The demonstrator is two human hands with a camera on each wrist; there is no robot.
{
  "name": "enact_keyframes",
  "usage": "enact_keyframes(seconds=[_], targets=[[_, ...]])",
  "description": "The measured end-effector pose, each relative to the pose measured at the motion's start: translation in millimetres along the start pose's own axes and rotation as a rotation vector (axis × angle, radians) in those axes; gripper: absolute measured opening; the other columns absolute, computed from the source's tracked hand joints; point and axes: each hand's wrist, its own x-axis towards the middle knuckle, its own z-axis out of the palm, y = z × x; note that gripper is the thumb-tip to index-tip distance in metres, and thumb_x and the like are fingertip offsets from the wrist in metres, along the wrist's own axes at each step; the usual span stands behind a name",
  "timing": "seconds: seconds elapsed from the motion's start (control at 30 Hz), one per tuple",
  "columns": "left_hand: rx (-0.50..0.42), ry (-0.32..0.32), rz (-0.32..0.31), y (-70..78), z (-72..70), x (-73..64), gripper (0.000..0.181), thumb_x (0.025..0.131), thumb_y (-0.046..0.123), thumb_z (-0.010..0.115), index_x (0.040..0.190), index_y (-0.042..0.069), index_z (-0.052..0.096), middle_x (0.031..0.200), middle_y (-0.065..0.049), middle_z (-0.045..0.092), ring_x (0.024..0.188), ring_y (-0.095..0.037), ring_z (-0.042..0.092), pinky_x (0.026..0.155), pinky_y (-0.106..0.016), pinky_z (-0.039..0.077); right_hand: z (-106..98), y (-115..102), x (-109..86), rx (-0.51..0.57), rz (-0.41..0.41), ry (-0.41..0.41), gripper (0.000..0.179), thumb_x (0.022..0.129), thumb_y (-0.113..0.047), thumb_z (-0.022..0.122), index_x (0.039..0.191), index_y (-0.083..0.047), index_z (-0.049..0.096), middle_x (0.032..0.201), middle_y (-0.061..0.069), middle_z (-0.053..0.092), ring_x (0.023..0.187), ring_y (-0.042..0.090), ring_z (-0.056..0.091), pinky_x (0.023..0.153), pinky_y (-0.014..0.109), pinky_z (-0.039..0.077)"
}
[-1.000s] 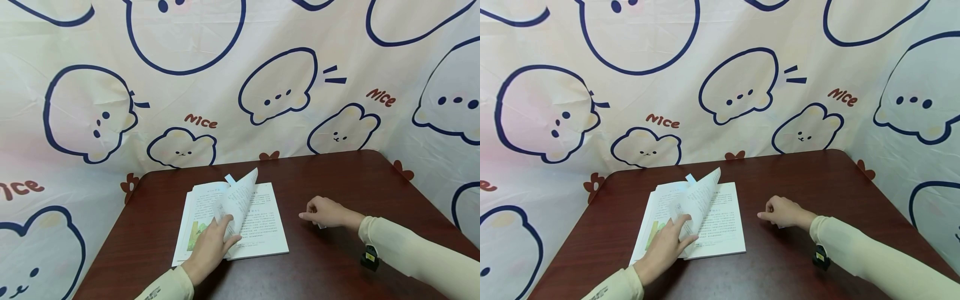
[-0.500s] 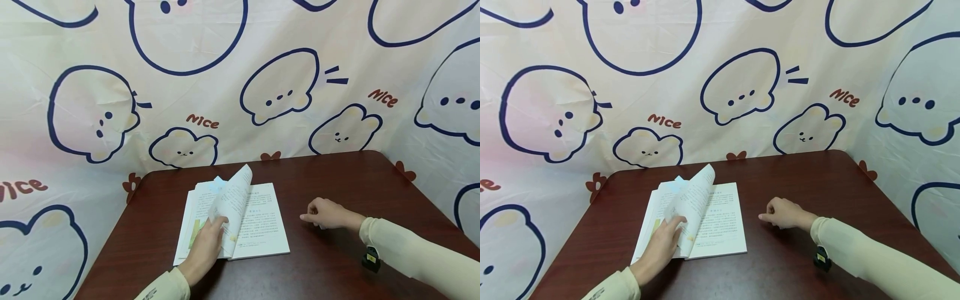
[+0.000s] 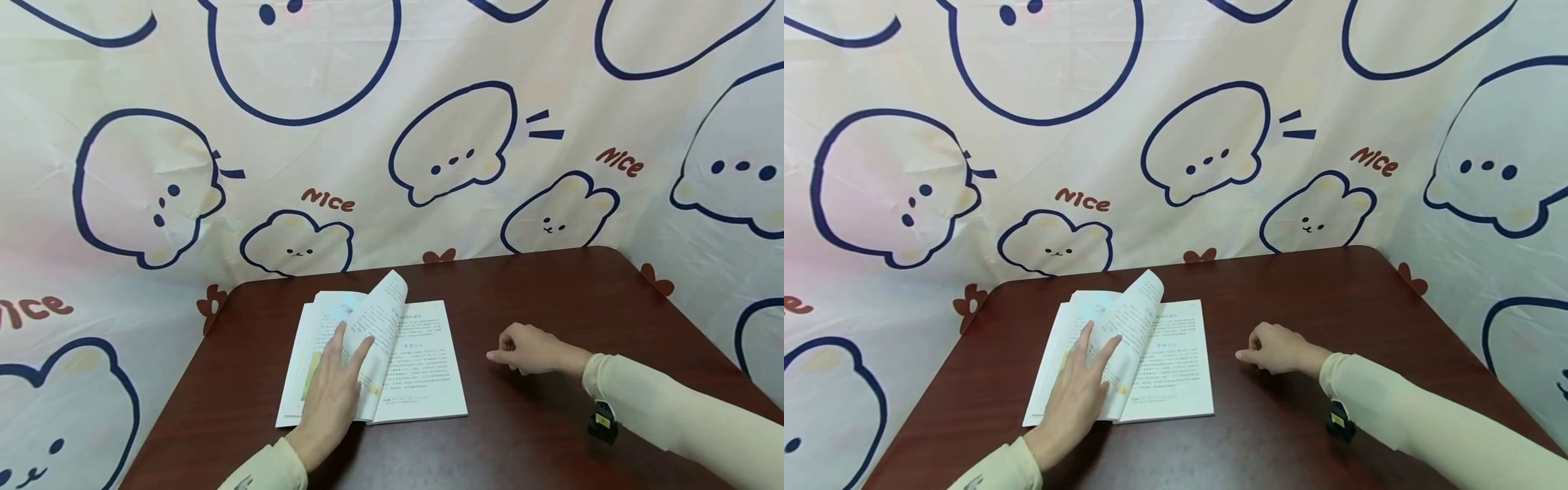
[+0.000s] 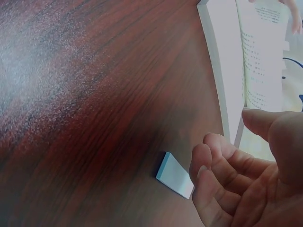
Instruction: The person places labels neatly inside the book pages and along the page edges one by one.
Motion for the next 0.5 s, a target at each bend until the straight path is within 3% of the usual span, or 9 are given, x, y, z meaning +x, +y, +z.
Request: enact_keyframes(seconds=[0.07, 0.2, 0.37, 0.5], targets=[[0.073, 0.007, 0.035, -1.2, -1.1, 1.9, 0.089, 0.069, -0.004, 0.083, 0.147, 0.024, 0.050, 0.163, -0.021, 0.029, 0.141, -0.045, 0.040, 0.102, -0.056, 0.046, -1, -1, -0.1, -0.001, -0.003, -0.003, 0.035, 0.098, -0.038, 0.066, 0.080, -0.008, 0.066, 0.064, 0.006, 0.062, 0.050, 0.012, 0.053, 0.053, 0.029, 0.045], [0.156, -0.083, 0.094, -1.2, -4.9, 5.1, 0.082, 0.073, -0.001, 0.078, 0.148, 0.023, 0.051, 0.162, -0.013, 0.038, 0.149, -0.042, 0.033, 0.114, -0.061, 0.034, -1, -3, 0.3, 0.005, 0.002, -0.007, 0.035, 0.098, -0.038, 0.066, 0.080, -0.008, 0.066, 0.064, 0.007, 0.062, 0.050, 0.011, 0.052, 0.052, 0.028, 0.046], [0.164, -0.253, 0.131, 3.0, -10.0, 6.5, 0.059, 0.087, -0.002, 0.064, 0.142, 0.018, 0.058, 0.146, -0.010, 0.059, 0.135, -0.038, 0.055, 0.107, -0.055, 0.046, 0, -6, 0.4, 0.007, -0.003, 0.004, 0.035, 0.097, -0.038, 0.067, 0.079, -0.008, 0.066, 0.064, 0.006, 0.062, 0.050, 0.012, 0.051, 0.053, 0.029, 0.048], [0.184, -0.289, 0.125, 5.3, -11.2, 6.6, 0.051, 0.092, 0.001, 0.063, 0.140, 0.017, 0.059, 0.136, -0.013, 0.066, 0.116, -0.036, 0.067, 0.093, -0.051, 0.055, 1, -6, 0.4, 0.009, -0.002, 0.010, 0.035, 0.096, -0.037, 0.068, 0.077, -0.008, 0.066, 0.063, 0.006, 0.062, 0.050, 0.012, 0.052, 0.053, 0.030, 0.048]])
